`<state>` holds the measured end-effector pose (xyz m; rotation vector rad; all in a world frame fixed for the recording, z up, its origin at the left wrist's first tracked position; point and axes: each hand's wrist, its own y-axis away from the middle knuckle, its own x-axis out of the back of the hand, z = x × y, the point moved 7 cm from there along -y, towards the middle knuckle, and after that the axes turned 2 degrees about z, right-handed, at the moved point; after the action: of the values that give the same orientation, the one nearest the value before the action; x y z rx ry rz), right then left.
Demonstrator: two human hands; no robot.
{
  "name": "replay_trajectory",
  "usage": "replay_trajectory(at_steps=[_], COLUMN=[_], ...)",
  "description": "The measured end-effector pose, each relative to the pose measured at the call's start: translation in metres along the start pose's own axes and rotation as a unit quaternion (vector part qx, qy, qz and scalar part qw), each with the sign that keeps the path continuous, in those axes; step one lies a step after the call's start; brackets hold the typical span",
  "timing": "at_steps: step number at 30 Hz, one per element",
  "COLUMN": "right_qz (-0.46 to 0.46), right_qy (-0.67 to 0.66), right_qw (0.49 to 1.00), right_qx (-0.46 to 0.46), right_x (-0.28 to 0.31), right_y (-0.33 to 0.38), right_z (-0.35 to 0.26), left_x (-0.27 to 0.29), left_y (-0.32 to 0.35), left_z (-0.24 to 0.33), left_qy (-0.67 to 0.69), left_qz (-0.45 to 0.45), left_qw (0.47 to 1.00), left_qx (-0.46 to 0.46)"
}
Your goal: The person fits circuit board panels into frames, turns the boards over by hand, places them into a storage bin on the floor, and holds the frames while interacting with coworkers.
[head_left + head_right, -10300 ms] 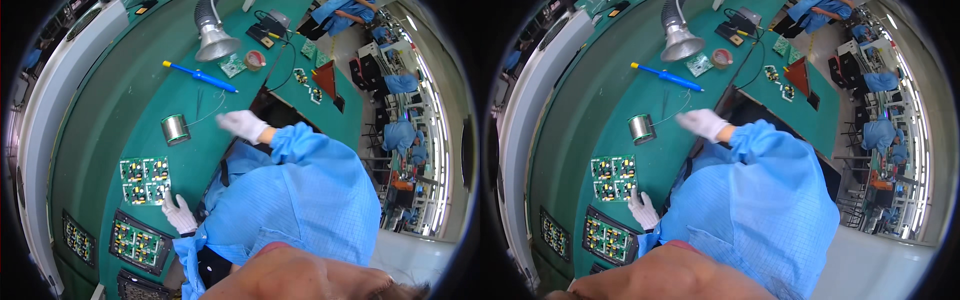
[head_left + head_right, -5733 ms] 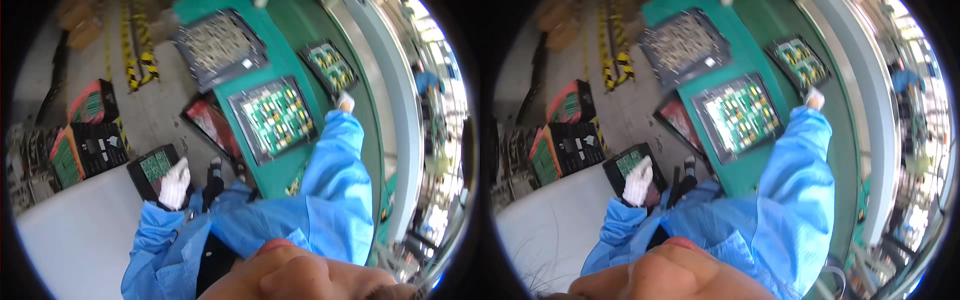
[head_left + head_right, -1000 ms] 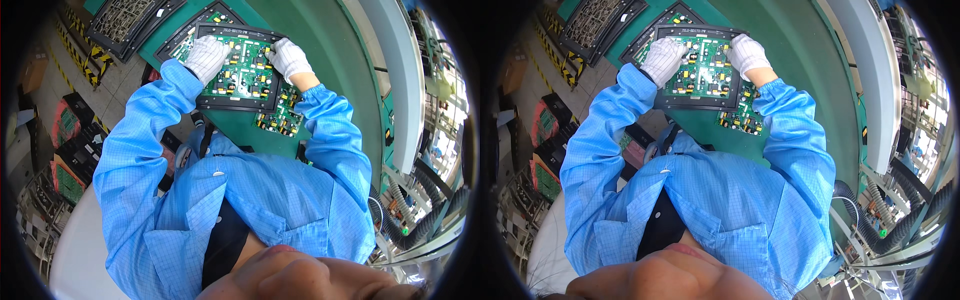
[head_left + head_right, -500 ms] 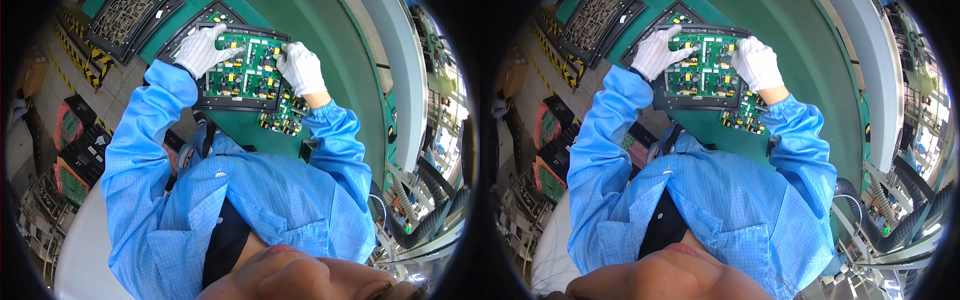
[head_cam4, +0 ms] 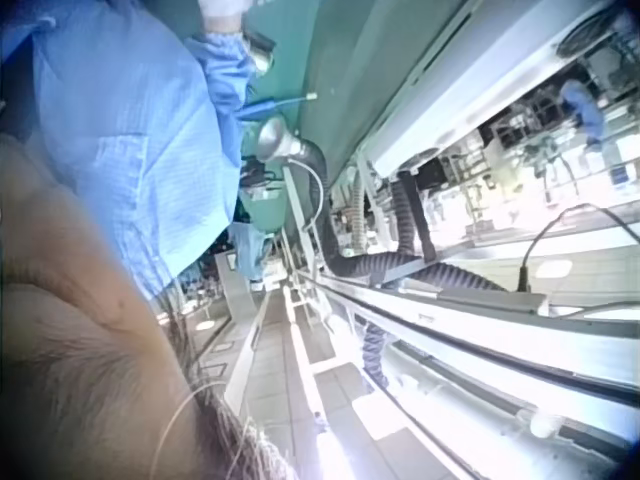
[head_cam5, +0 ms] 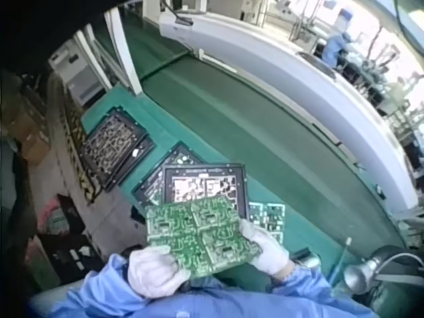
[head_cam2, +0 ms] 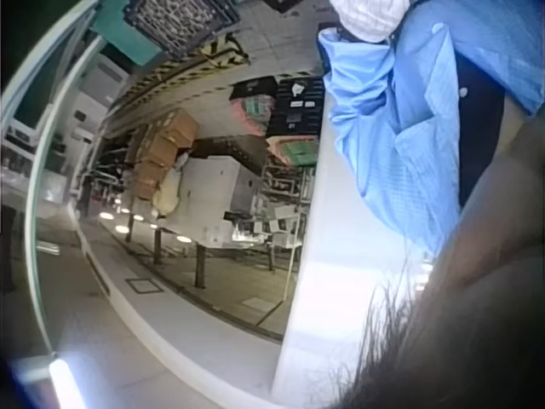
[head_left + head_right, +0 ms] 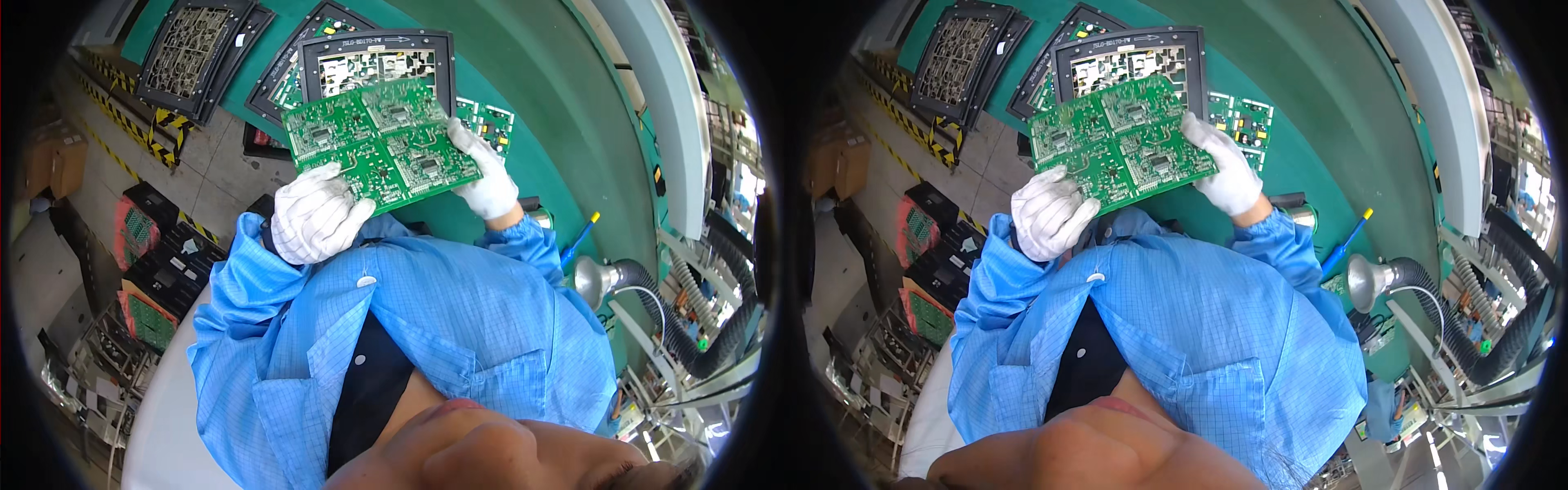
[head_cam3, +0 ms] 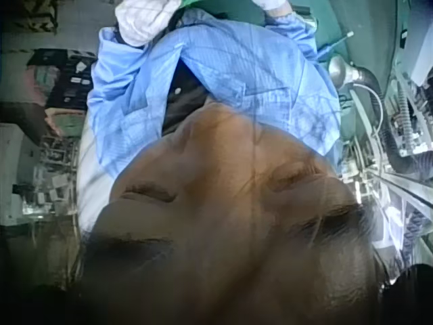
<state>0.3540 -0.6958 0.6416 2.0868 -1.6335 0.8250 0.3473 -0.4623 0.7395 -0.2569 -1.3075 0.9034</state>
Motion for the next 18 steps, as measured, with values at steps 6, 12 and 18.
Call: replay_trajectory(at_steps=[6, 12, 18], right_qz=[0.105, 0.120, 0.119], right_qy=[-0.446, -0.370, -0.529], right_qw=[0.875, 0.913, 0.826], right_qx=[-0.155, -0.119, -0.156], right_x=[0.009, 0.030, 0.022], right_y=[-0.002, -0.014, -0.006], right_z=[0.029, -0.009, -0.008], left_x=[-0.001, -0.045, -0.028], left_y=[0.017, 0.057, 0.036], left_z=[-0.030, -0.057, -0.028], left_qy=[-0.063, 0.366, 0.045], left_qz=[-0.019, 0.118, 0.083], left_qw=[0.966, 0.814, 0.975], left_qx=[0.251, 0.435, 0.202])
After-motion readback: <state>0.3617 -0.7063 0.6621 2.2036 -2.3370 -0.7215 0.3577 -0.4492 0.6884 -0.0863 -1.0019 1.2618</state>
